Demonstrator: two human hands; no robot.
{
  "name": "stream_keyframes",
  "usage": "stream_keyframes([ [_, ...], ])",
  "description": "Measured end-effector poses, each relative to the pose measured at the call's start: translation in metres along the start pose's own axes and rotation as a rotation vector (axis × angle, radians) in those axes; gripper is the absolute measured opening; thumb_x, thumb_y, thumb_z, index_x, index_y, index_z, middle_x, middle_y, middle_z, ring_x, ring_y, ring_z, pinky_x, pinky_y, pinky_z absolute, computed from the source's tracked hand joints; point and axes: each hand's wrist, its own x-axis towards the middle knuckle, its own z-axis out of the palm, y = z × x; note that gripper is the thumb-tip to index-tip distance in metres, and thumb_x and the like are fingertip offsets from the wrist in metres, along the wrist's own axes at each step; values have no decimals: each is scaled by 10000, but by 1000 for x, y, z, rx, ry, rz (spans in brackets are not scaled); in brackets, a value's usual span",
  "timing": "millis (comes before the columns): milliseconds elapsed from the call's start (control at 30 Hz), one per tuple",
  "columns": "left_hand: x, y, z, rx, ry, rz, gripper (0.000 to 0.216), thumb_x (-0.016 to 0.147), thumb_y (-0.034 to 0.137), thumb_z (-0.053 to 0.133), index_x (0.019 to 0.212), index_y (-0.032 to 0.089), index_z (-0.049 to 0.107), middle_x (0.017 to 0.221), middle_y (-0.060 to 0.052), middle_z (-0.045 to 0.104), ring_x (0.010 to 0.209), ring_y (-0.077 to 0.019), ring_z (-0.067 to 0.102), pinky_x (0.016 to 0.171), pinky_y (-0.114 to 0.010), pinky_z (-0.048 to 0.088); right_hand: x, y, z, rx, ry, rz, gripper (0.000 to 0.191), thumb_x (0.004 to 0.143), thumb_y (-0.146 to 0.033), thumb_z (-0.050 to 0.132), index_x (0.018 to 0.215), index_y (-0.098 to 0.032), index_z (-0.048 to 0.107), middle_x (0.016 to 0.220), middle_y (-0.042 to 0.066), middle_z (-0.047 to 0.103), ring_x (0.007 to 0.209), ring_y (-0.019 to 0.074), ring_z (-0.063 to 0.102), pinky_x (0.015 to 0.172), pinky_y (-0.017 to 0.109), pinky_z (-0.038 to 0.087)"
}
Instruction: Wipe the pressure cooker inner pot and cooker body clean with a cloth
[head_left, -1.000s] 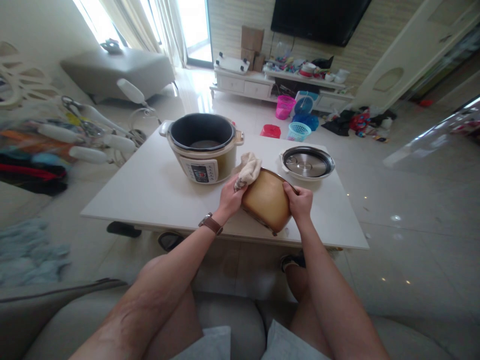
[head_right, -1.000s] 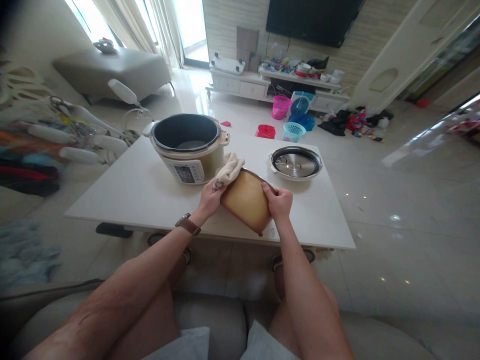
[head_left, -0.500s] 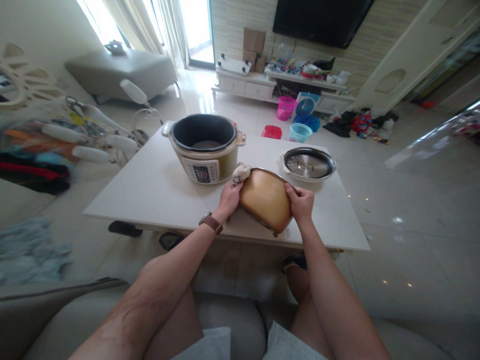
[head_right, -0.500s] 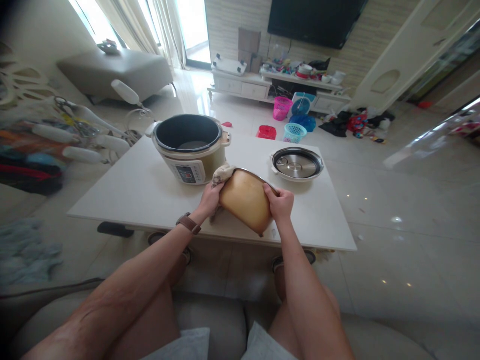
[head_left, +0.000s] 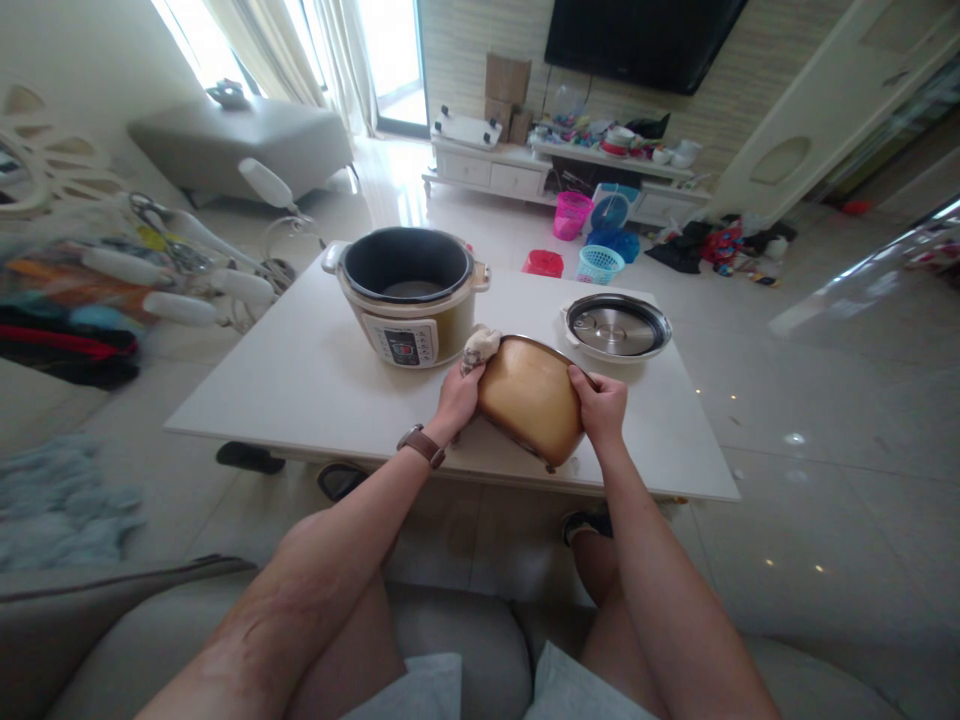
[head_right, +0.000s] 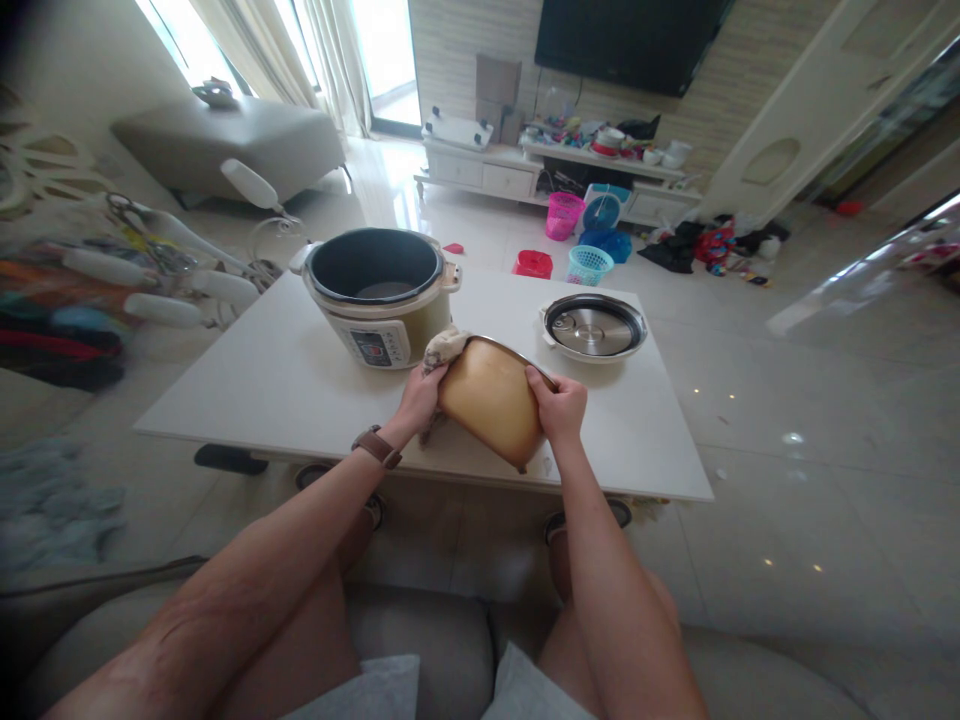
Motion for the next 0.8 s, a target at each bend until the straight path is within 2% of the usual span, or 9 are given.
stream_keyframes([
  [533, 1, -5, 0, -6, 17, -7, 423, 919, 415, 633, 1224, 166, 785, 1292, -114, 791, 1241, -360, 683, 1129, -479, 497, 0, 1, 0, 3, 4, 0, 679, 837, -714, 690, 518, -246, 315, 544, -52, 255, 553, 91, 241, 538, 304, 174],
  [800, -1, 0, 0, 18, 19, -29, 438, 915, 430, 622, 1203, 146, 790, 1280, -134, 793, 1221, -370, 691, 1106, -485, 505, 0, 3, 0, 8, 6, -4, 682, 842, -707, 696, 518, -245, 313, 548, -52, 253, 555, 90, 242, 541, 305, 173],
])
